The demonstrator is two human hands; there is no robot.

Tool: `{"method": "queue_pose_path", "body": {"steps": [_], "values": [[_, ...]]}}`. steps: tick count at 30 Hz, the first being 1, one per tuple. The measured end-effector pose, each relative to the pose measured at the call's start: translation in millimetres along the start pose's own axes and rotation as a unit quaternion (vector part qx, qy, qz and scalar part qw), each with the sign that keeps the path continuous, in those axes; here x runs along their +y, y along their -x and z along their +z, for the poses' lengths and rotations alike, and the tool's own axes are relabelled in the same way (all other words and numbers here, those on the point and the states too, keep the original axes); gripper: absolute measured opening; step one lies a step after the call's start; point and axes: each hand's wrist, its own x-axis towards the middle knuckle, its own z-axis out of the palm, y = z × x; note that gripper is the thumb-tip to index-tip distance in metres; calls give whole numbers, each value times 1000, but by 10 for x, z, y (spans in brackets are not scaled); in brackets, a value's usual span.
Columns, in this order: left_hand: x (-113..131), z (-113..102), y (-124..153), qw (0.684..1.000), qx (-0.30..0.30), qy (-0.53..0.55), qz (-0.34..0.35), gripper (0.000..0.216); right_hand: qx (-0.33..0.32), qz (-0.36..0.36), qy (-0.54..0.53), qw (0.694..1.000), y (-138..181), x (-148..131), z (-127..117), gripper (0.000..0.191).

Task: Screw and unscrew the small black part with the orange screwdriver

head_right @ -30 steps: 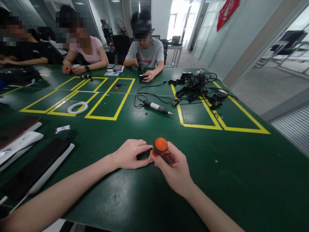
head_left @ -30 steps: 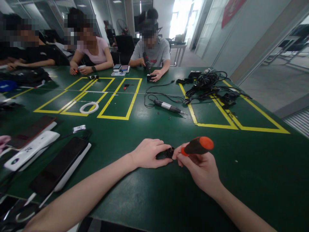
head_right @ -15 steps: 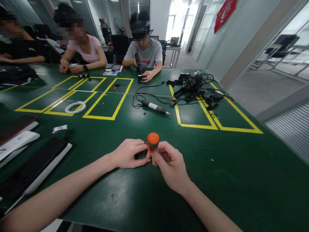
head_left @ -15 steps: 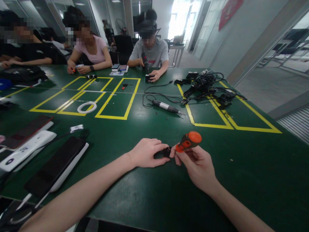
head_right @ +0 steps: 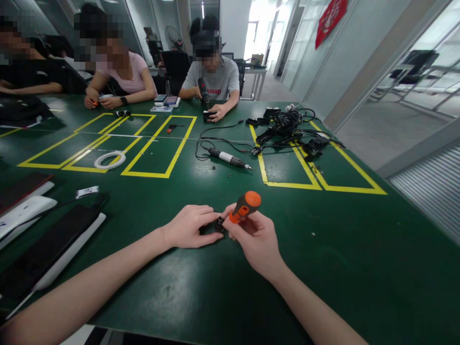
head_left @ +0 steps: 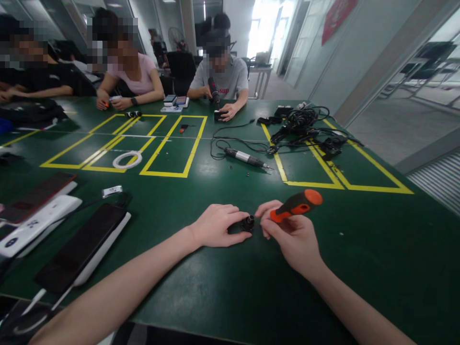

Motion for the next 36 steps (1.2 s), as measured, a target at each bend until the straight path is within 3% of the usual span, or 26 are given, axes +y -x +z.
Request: {"method": "queue_pose_path", "body": {"steps": [6,14,19,28,36], "values": [[-7,5,-1,1000,5,1,5,33,16,9,34,999,-1,-24,-56,18],[-1,-7,5,1000,3,5,1,27,-51,29,-49,997,-40,-26,-31,36],[-10,-6,5,1000,7,12,4,29,-15,41,-63,997,-38,19,-42,31],[-7,-15,4,1000,-3,11,-4,31,-49,32,-64,996,-33,36,-42,31],[-19,-29,15,1000,-5,10,-8,29,-34,30,-36,998,-42,-23,-4,35]]}}
